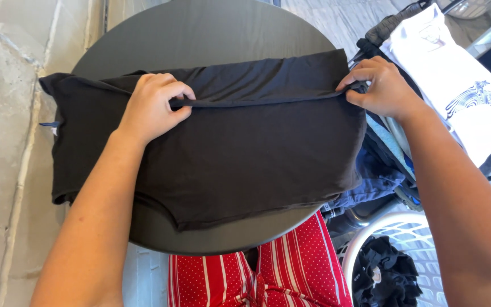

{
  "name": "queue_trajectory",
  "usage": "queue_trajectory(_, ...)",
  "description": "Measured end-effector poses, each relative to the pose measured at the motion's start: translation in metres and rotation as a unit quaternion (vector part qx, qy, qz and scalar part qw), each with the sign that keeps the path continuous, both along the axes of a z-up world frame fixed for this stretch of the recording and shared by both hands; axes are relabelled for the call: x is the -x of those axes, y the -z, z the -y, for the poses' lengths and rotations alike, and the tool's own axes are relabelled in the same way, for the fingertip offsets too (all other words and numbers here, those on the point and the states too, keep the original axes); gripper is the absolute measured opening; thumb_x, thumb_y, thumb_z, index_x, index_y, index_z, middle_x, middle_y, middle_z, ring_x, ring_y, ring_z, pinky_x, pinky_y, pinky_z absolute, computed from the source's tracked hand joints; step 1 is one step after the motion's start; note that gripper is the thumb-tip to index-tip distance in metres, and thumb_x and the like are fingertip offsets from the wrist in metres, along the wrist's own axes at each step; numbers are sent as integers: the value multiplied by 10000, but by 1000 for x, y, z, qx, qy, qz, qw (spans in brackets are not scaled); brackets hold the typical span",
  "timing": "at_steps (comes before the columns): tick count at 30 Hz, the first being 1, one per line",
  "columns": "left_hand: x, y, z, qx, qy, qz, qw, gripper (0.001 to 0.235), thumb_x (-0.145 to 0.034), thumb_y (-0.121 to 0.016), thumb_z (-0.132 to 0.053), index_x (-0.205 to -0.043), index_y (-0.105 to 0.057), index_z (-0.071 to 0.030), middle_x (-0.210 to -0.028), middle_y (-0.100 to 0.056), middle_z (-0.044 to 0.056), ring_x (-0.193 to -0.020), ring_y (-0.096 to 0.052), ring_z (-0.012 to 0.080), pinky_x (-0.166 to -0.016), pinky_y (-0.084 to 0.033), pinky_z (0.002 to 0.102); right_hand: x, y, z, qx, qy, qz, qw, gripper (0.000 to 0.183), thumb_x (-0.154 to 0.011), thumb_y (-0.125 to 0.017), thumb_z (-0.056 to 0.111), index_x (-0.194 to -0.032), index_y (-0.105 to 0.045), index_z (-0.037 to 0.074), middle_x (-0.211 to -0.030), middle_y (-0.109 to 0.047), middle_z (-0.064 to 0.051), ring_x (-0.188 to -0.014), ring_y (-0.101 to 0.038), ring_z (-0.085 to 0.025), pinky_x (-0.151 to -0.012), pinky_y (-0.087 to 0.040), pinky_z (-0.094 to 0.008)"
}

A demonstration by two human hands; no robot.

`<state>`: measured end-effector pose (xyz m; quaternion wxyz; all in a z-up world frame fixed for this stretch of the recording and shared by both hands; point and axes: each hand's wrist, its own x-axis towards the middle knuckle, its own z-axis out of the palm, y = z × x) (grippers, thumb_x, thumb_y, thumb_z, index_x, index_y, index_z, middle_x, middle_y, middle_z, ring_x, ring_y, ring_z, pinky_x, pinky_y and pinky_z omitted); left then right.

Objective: Folding black garments on a table and placing them into a laundry basket.

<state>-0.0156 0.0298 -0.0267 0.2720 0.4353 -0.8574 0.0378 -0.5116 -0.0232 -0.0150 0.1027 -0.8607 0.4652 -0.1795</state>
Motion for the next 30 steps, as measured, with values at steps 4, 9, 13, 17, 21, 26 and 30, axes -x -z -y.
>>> queue_trajectory(4, 2, -3, -2, 3, 12, -14, 1000, 189, -802, -795, -101, -948, -714, -189, -816, -587, -28, -801, -605, 164, -1007, -415, 390, -5, -7, 2, 31, -3, -54, 998, 147, -904, -747, 186, -1039, -806, 189, -1110, -679, -51, -1117, -551, -274, -1047, -360, -522)
queue_trajectory(9, 13, -18, 3, 56, 46, -41, 997, 145, -1052, -696, -172, -939, -726, -86, -848, -614, 25, -779, -584, 247, -837, -446, 430, -27, -24, 0, 95, 53, -163, 981, 222, -923, -609, 172, -1008, -809, 216, -1150, -696, -49, -1125, -571, -300, -1028, -368, -520)
queue_trajectory(13, 41, -17, 29, 92, 75, -63, 991, 159, -1083, -629, -115, -970, -723, -54, -872, -657, 83, -797, -610, 311, -771, -455, 440, -89, -23, -1, 187, -10, -69, 980, 280, -990, -574, 50, -1154, -794, 106, -1159, -694, -158, -1132, -624, -375, -861, -537, -525)
queue_trajectory(17, 72, 25, 49, 7, -2, -11, 1000, 287, -1014, -555, -199, -1266, -652, -103, -1275, -626, 139, -1185, -546, 369, -1000, -378, 550, -178, -1, -11, 127, -11, -14, 992, 452, -951, -538, 111, -1383, -663, 65, -1401, -623, -219, -1332, -534, -389, -1084, -427, -507)
queue_trajectory(21, 76, 25, 42, -122, -110, 92, 982, 574, -1110, -383, -475, -1597, -436, -175, -1626, -395, 184, -1511, -304, 436, -1200, -186, 641, -226, 15, -26, -36, 52, -156, 986, 570, -1116, -285, 399, -1664, -251, 247, -1718, -204, -147, -1591, -137, -336, -1266, -131, -539)
queue_trajectory(26, 81, -9, 35, -248, -183, 104, 946, 728, -1029, -270, -633, -1646, -221, -250, -1713, -150, 126, -1554, -40, 467, -1227, -15, 634, -175, -4, 0, -94, 162, -153, 970, 649, -1060, -258, 568, -1651, -224, 303, -1715, -109, -172, -1577, -68, -386, -1247, -87, -576)
queue_trajectory(30, 82, -8, 34, -266, -220, 89, 934, 792, -983, -224, -686, -1645, -156, -255, -1720, -104, 85, -1543, 14, 485, -1215, 29, 641, -119, 9, 29, -107, 236, -130, 957, 619, -1056, -181, 438, -1644, -231, 250, -1714, -148, -156, -1581, -92, -321, -1222, -37, -598)
